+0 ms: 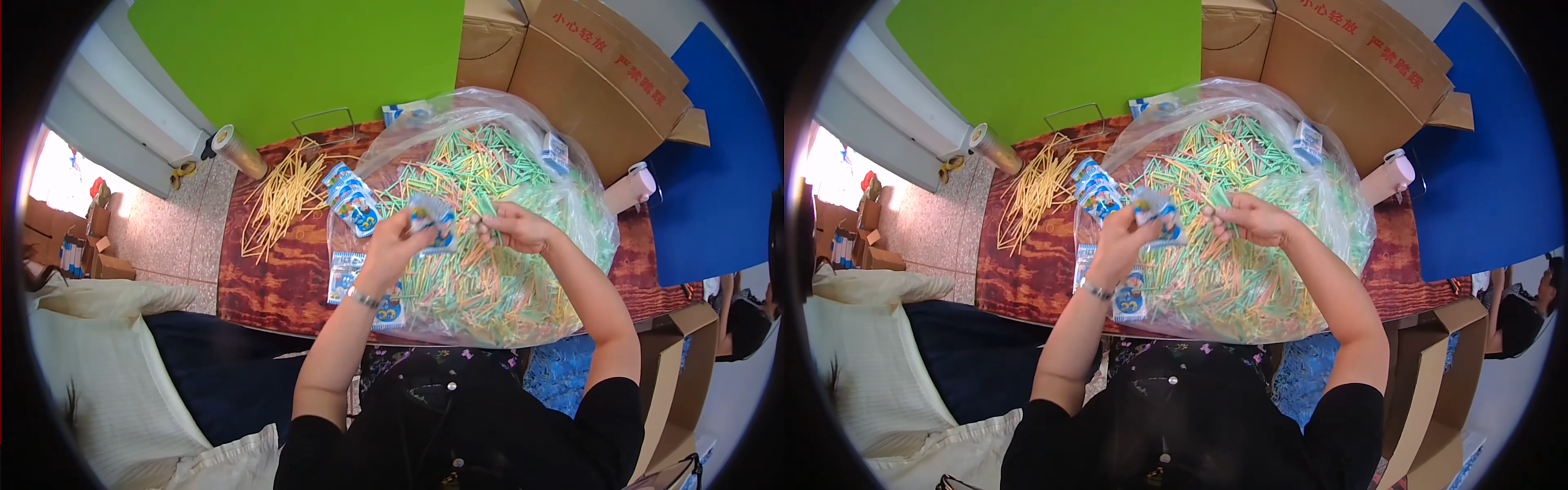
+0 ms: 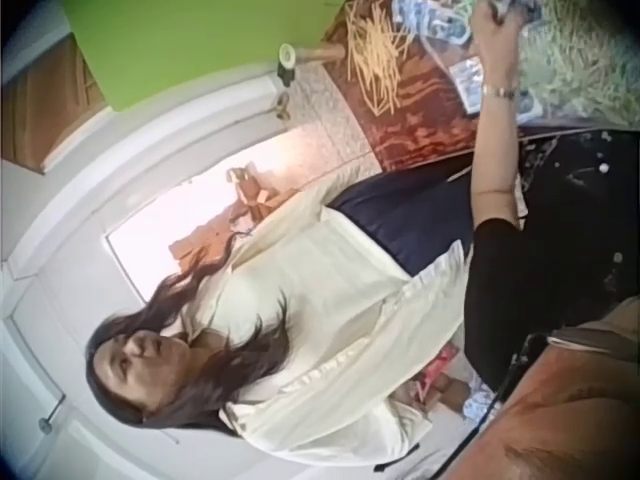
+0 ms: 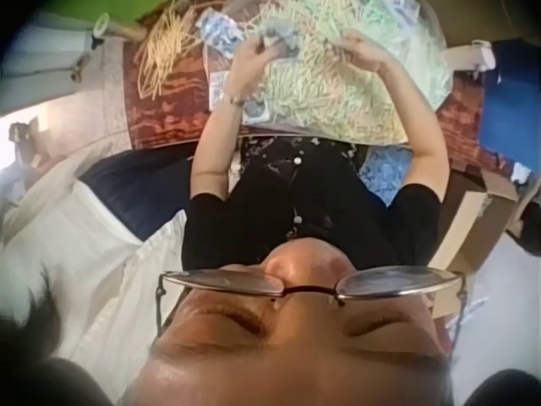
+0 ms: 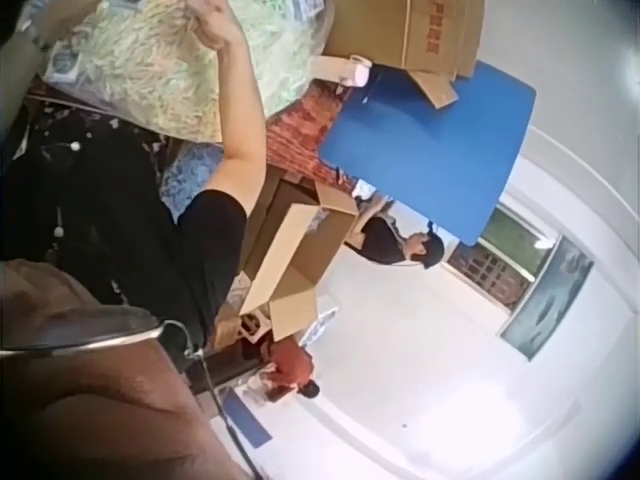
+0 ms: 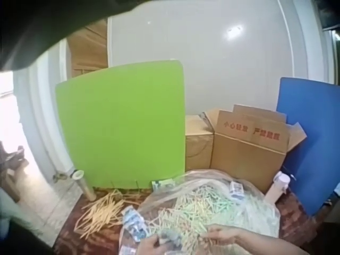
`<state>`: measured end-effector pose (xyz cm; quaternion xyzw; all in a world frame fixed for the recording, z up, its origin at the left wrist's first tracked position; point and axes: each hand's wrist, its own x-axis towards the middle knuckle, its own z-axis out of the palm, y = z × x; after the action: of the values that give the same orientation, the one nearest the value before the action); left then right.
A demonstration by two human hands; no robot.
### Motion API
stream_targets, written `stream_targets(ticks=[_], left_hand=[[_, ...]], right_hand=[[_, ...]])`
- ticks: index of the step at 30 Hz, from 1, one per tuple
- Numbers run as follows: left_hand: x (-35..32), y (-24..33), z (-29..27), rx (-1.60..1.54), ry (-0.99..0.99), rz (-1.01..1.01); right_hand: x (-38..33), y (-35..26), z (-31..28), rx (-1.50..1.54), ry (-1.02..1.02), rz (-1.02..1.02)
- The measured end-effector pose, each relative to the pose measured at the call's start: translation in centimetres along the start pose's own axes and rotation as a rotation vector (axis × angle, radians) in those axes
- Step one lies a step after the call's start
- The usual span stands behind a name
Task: Packing small blue packets into a large clear bag filled with shredded paper filler.
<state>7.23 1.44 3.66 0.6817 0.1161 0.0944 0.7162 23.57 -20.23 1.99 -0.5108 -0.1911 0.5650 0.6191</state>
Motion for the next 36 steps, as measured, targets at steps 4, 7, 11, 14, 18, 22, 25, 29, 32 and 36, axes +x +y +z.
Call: stream_targets(ticks=[4,7,11,14,18,22,25,29,32,36], left_hand=[[1.8,0.8,0.6,-0.138,-0.304,0.047],[1.2,0.3,1.0,0.031,-0.473,0.004],[-0.7,-0.1,0.5,-0.128,-0.246,0.048],[-3.0,-2.8,0.9,-0.48,-0.257,-0.06],[-4.0,-2.1,4.0,-0.788,-0.245,-0.138],[-3.8,-1.7,3.1,-0.778,-0.311,-0.079],[-3.7,-1.9,2.2,-0.546,-0.301,-0.027],[-4.3,-0.6,0.2,0.264,0.088,0.302],[-4.5,-1.0,-0.6,0.595,0.254,0.545],[-4.7,-1.1,-0.8,0.691,0.351,0.66]], right_hand=[[-0.5,-0.4,4.3,0.045,-0.033,0.093],[-0.9,0.1,4.5,0.001,0.06,0.078],[-0.5,0.8,3.3,-0.225,0.075,-0.19],[0.1,0.3,6.1,-0.343,0.211,-0.518],[0.7,2.0,8.2,-0.376,0.272,-0.586],[0.5,2.8,8.2,-0.47,0.27,-0.522],[0.1,1.0,8.3,-0.608,0.254,-0.622],[-3.7,-4.0,8.5,-0.924,0.308,-0.365],[-4.9,-7.1,9.4,-1.28,0.072,-0.386],[-5.4,-8.9,10.8,-1.438,-0.084,-0.295]])
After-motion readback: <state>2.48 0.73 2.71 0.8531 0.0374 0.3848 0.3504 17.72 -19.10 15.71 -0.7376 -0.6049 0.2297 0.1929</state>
